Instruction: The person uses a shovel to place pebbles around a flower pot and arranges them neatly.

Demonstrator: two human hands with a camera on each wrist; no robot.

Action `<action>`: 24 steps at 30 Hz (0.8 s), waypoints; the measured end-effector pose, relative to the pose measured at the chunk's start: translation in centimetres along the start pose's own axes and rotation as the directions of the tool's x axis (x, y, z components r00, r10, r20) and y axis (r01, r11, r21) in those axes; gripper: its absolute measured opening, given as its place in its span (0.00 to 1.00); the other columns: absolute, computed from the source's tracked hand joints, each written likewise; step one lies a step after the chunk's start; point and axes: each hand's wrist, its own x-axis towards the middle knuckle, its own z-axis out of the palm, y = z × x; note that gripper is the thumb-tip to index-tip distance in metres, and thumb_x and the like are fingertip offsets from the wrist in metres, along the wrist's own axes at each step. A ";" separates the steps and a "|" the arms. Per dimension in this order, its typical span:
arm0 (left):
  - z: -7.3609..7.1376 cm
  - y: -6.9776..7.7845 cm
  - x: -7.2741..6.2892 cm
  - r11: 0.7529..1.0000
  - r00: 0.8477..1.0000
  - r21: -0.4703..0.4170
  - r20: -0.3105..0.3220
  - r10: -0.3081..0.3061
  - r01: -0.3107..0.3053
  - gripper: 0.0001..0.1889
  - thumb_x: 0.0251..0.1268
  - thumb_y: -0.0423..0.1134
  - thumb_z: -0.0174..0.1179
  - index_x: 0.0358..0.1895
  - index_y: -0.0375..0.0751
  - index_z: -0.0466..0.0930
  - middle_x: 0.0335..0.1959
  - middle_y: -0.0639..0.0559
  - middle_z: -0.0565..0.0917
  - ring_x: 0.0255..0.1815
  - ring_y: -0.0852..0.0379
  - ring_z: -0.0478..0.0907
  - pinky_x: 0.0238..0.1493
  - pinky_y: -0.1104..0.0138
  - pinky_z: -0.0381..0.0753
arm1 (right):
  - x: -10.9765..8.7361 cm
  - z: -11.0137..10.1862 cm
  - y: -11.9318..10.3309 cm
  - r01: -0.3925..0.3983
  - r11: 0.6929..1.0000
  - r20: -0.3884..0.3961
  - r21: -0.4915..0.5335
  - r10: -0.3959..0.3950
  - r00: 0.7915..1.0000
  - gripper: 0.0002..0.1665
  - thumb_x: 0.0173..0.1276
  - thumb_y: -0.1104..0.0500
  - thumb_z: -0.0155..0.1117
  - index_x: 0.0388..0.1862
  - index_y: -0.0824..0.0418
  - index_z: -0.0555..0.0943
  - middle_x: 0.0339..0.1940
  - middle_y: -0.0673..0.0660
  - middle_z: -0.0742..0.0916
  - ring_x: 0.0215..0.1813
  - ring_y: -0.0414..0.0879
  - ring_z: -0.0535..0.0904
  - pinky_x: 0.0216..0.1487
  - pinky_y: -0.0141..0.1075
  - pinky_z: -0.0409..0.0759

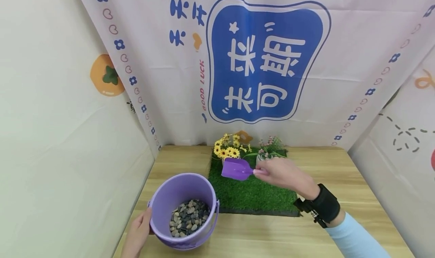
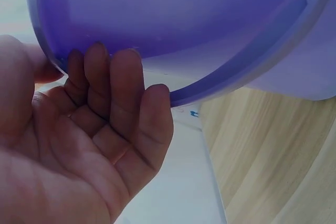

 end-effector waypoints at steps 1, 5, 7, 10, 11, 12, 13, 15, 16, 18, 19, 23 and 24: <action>0.0 0.0 0.0 1.000 1.000 0.002 -0.004 -0.001 0.001 0.33 0.79 0.58 0.36 0.57 0.28 0.75 0.34 0.39 0.86 0.28 0.56 0.82 0.36 0.65 0.80 | 0.0 -0.1 -0.1 0.003 1.000 0.005 0.001 -0.003 1.000 0.08 0.74 0.49 0.58 0.33 0.45 0.79 0.18 0.38 0.72 0.19 0.31 0.61 0.23 0.26 0.58; 0.1 -0.1 0.2 1.000 1.000 0.014 -0.017 -0.011 0.011 0.34 0.79 0.59 0.37 0.54 0.27 0.76 0.34 0.38 0.87 0.27 0.57 0.82 0.35 0.67 0.80 | 0.3 -0.3 -0.3 0.007 1.000 0.020 0.012 -0.007 1.000 0.08 0.74 0.49 0.58 0.36 0.46 0.82 0.17 0.38 0.72 0.18 0.31 0.61 0.21 0.26 0.58; 0.1 -0.1 0.2 1.000 1.000 0.020 -0.021 -0.018 0.019 0.34 0.78 0.59 0.37 0.54 0.26 0.76 0.34 0.39 0.87 0.27 0.57 0.83 0.35 0.67 0.80 | 0.3 -0.3 -0.4 0.010 1.000 0.024 0.008 -0.010 1.000 0.08 0.74 0.49 0.58 0.36 0.45 0.82 0.16 0.39 0.69 0.18 0.31 0.60 0.22 0.26 0.57; 0.1 -0.1 0.3 1.000 1.000 0.020 -0.019 -0.019 0.020 0.34 0.78 0.59 0.39 0.55 0.27 0.75 0.34 0.39 0.87 0.27 0.57 0.82 0.35 0.67 0.80 | 0.3 -0.4 -0.5 0.023 1.000 0.013 -0.002 -0.023 1.000 0.08 0.74 0.49 0.58 0.36 0.46 0.82 0.15 0.39 0.65 0.18 0.31 0.58 0.23 0.26 0.56; 0.2 -0.2 0.4 1.000 1.000 0.021 -0.020 -0.017 0.017 0.33 0.78 0.59 0.39 0.55 0.27 0.75 0.34 0.39 0.87 0.27 0.57 0.82 0.34 0.67 0.80 | 0.3 -0.4 -0.5 0.022 1.000 0.010 -0.004 -0.022 1.000 0.08 0.74 0.49 0.58 0.36 0.46 0.82 0.15 0.40 0.64 0.18 0.31 0.58 0.23 0.26 0.56; 0.3 -0.2 0.4 1.000 1.000 0.022 -0.020 -0.011 0.011 0.33 0.78 0.58 0.40 0.55 0.26 0.75 0.34 0.39 0.87 0.27 0.57 0.83 0.34 0.67 0.80 | 0.3 -0.5 -0.5 0.024 1.000 0.008 -0.008 -0.024 1.000 0.08 0.74 0.49 0.58 0.37 0.47 0.82 0.16 0.40 0.63 0.18 0.31 0.58 0.23 0.26 0.56; 0.3 -0.2 0.5 1.000 1.000 0.026 -0.020 -0.006 0.006 0.32 0.78 0.57 0.41 0.54 0.26 0.76 0.34 0.39 0.87 0.27 0.57 0.83 0.34 0.67 0.80 | 0.4 -0.5 -0.6 0.025 1.000 0.008 -0.009 -0.025 1.000 0.08 0.74 0.49 0.59 0.36 0.47 0.82 0.16 0.40 0.63 0.18 0.31 0.57 0.23 0.26 0.56; 0.4 -0.3 0.5 1.000 1.000 0.030 -0.025 0.002 -0.001 0.31 0.78 0.56 0.42 0.51 0.26 0.77 0.34 0.39 0.87 0.26 0.56 0.83 0.33 0.67 0.80 | 0.5 -0.7 -1.0 0.026 0.999 0.008 -0.022 -0.026 1.000 0.08 0.74 0.49 0.59 0.35 0.47 0.81 0.16 0.40 0.62 0.18 0.31 0.57 0.23 0.26 0.56; 0.5 -0.3 0.5 0.999 1.000 0.037 -0.030 0.005 -0.004 0.30 0.78 0.56 0.43 0.48 0.26 0.77 0.33 0.39 0.87 0.26 0.56 0.84 0.33 0.67 0.80 | 0.6 -0.8 -1.2 0.030 0.999 0.007 -0.030 -0.030 1.000 0.08 0.74 0.49 0.59 0.35 0.47 0.81 0.16 0.40 0.62 0.19 0.31 0.56 0.24 0.27 0.55; 0.5 -0.3 0.6 0.999 0.999 0.044 -0.040 0.015 -0.013 0.30 0.77 0.56 0.44 0.44 0.26 0.78 0.33 0.39 0.87 0.26 0.55 0.84 0.33 0.67 0.80 | 0.9 -0.9 -1.9 0.052 0.998 -0.002 -0.048 -0.052 0.999 0.07 0.74 0.49 0.59 0.35 0.47 0.80 0.17 0.40 0.63 0.20 0.32 0.56 0.26 0.27 0.56; 0.5 -0.3 0.6 0.999 0.999 0.047 -0.046 0.017 -0.015 0.29 0.77 0.56 0.45 0.41 0.27 0.78 0.33 0.39 0.87 0.26 0.55 0.84 0.33 0.68 0.80 | 1.2 -0.9 -2.2 0.065 0.996 -0.011 -0.061 -0.066 0.998 0.07 0.74 0.49 0.59 0.35 0.47 0.80 0.17 0.40 0.63 0.20 0.33 0.55 0.26 0.28 0.56; 0.5 -0.4 0.5 0.998 0.998 0.057 -0.055 0.026 -0.022 0.28 0.77 0.55 0.45 0.39 0.28 0.78 0.33 0.38 0.88 0.26 0.54 0.85 0.33 0.68 0.80 | 2.2 -1.0 -3.4 0.129 0.987 -0.033 -0.093 -0.132 0.991 0.07 0.73 0.50 0.60 0.36 0.48 0.80 0.18 0.40 0.68 0.22 0.34 0.57 0.29 0.29 0.56; 0.5 -0.5 0.5 0.998 0.998 0.063 -0.049 0.030 -0.026 0.28 0.78 0.55 0.45 0.40 0.28 0.78 0.33 0.38 0.88 0.26 0.54 0.85 0.33 0.68 0.80 | 2.3 -1.0 -3.6 0.135 0.986 -0.033 -0.099 -0.138 0.990 0.06 0.72 0.49 0.60 0.36 0.48 0.80 0.19 0.40 0.69 0.22 0.34 0.57 0.29 0.29 0.57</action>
